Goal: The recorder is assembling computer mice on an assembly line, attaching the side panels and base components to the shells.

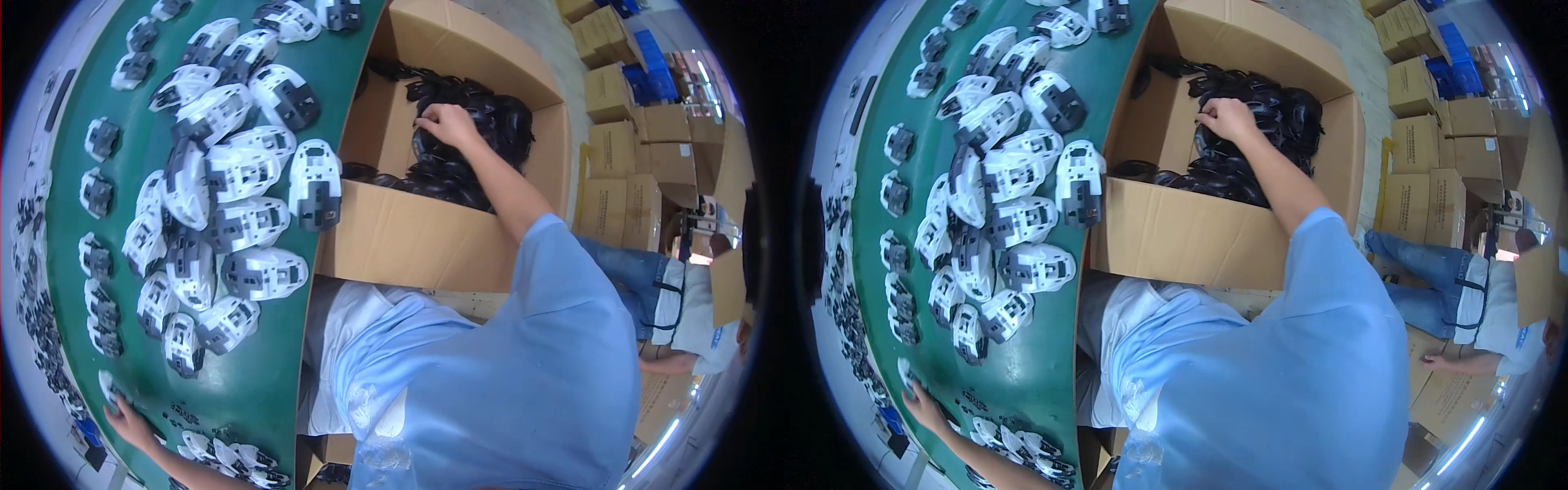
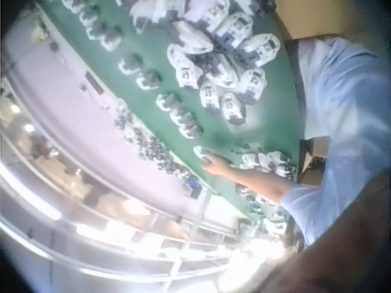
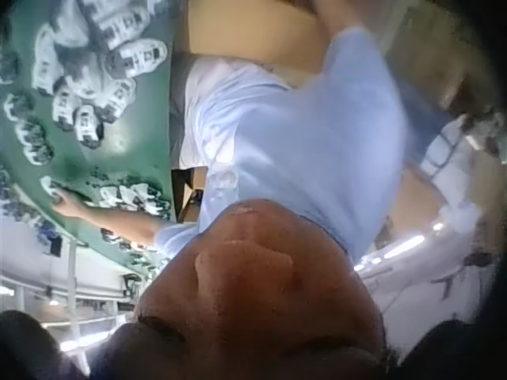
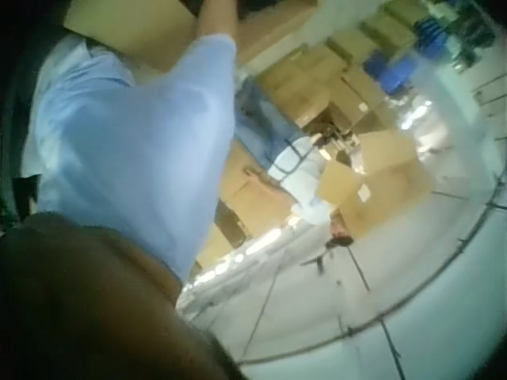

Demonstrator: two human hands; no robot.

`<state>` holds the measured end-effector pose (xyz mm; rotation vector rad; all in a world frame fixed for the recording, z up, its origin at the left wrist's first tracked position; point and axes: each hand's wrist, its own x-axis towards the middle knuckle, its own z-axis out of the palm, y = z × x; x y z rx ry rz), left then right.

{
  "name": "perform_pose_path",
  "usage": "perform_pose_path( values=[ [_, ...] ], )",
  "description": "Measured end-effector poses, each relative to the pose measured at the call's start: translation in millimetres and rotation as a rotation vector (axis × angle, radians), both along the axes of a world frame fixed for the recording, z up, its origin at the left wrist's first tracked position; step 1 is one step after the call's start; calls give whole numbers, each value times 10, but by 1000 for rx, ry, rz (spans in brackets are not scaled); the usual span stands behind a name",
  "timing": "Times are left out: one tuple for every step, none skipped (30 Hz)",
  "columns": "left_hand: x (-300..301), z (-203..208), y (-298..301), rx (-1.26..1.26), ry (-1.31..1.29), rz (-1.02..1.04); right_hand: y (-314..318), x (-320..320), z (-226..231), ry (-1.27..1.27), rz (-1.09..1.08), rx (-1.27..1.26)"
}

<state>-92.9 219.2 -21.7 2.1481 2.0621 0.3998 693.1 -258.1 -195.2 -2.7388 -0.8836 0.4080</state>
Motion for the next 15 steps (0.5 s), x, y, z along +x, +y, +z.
perform_pose_path(
  values=[
    [73,136,-183,-45,-95,53,17,-69,-77,-11,-74,-34],
    [198,300,-481,-90,-193,107,42,-142,-116,-26,-148,-67],
    [150,373,-790,-61,-252,8,101,-156,-209,-81,-204,-82],
    [95,397,-1144,-27,-313,-77,209,-106,-262,-82,-180,-77],
    [204,317,-1442,67,-328,-210,262,-58,-318,-88,-191,-89],
    [432,89,-1518,133,-368,-390,77,3,-299,-113,-255,-124],
    [434,188,-1875,81,-224,-342,215,17,-369,-89,-232,-125],
    [492,207,-2116,13,-98,-316,200,18,-391,-90,-226,-127],
    [693,144,-2206,12,-37,-432,11,68,-331,-60,-334,-93],
    [845,105,-2332,27,27,-525,-70,107,-296,-30,-420,-44],
    [918,-18,-2432,0,-21,-478,-108,79,-287,-95,-420,76],
    [986,-107,-2506,-81,-64,-333,-180,102,-231,-117,-423,83],
    [967,-63,-2594,-62,-65,-321,-46,27,-139,26,-334,294],
    [944,-56,-2605,-45,-74,-331,11,-95,5,163,-259,499],
    [914,-48,-2636,-37,-75,-311,157,-306,317,375,-287,624]
  ],
)
